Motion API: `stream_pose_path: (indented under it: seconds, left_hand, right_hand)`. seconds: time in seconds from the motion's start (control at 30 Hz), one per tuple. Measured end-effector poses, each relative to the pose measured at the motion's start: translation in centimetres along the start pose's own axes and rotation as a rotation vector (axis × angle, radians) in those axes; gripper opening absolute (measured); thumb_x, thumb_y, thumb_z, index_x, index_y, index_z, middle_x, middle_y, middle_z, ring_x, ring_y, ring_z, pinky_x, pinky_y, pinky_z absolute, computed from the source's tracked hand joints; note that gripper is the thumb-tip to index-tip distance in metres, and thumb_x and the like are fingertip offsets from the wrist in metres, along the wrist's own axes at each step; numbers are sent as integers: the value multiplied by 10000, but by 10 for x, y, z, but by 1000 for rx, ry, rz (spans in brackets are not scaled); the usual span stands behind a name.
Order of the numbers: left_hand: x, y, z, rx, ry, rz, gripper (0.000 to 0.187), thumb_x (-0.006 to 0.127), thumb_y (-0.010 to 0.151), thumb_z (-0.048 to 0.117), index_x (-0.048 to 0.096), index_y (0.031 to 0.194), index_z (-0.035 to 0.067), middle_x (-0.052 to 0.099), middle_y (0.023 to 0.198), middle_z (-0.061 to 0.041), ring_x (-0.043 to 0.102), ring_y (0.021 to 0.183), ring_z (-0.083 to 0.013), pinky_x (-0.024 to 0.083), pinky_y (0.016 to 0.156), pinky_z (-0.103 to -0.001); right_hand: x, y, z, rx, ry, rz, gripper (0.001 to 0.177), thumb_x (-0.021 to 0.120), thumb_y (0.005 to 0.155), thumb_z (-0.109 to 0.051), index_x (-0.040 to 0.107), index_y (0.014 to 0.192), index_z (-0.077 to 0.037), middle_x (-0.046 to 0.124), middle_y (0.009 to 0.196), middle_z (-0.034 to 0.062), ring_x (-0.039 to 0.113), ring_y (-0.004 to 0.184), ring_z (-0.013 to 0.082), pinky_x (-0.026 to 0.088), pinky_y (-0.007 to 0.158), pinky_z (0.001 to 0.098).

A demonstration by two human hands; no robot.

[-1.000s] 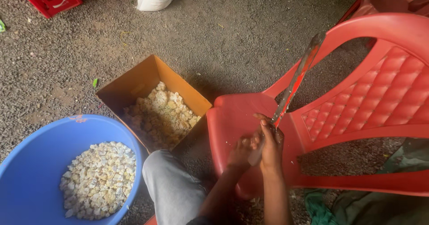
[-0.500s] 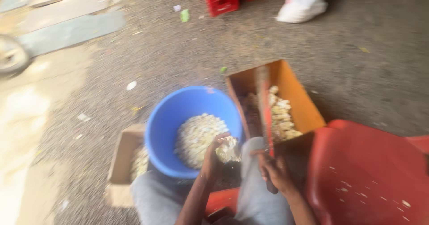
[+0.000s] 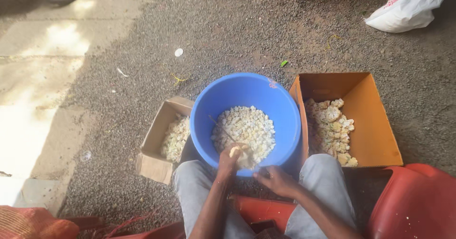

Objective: The person breaks apart cauliflower florets by hand and with a knife while sitting on the ground, placing the smaller pieces into a blue bowl.

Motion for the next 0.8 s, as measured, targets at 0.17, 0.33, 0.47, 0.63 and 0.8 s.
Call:
stream_pose_path:
  seconds: [0.17,0.33,0.47,0.63,0.8]
  left_hand:
    - [-12,19,-10,-15,181,-55,281,811,824,190,721,999,-11,746,870,-105,720,718,-199,597,642,-325]
    - [-10,19,-3,14,179,0,353,804,850,276,732,1090,27,753,952,-95,726,798,-169,595,696,-280]
    - [8,8,8,-46,-286,-5,407,765,838,353,719,1141,86,741,998,-76,730,836,-148,608,729,-293]
    - [21,6,-3,-65,125,-7,342,774,888,287,745,1140,57,732,933,-56,679,767,-138,546,656,-270]
    - [29,5,-9,-98,136,-20,336,722,867,231,756,1155,60,758,903,-55,685,743,-144,549,642,-264]
  right_hand:
    - [38,44,34,-79,29,111,452,650,943,-463,712,960,-15,696,754,111,675,708,184,524,689,411]
    - [44,49,48,145,326,-111,379,677,922,-457,708,958,-81,530,661,0,527,571,135,454,491,345]
    - [14,38,32,-8,382,-4,432,719,942,-455,674,857,-34,540,617,-22,496,486,106,396,430,273]
    - [-33,33,-3,-248,506,381,323,785,810,-381,685,963,-115,685,661,-5,590,535,41,431,465,224]
    - [-28,34,24,78,740,295,282,681,901,-387,722,946,-112,686,677,22,455,471,83,351,454,268]
Point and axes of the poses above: each hand's wrist, its own y-axis towards the middle knuckle, its own x-axis out of the palm, z = x × y, the point moved 8 cm from there along y, towards the middle knuckle
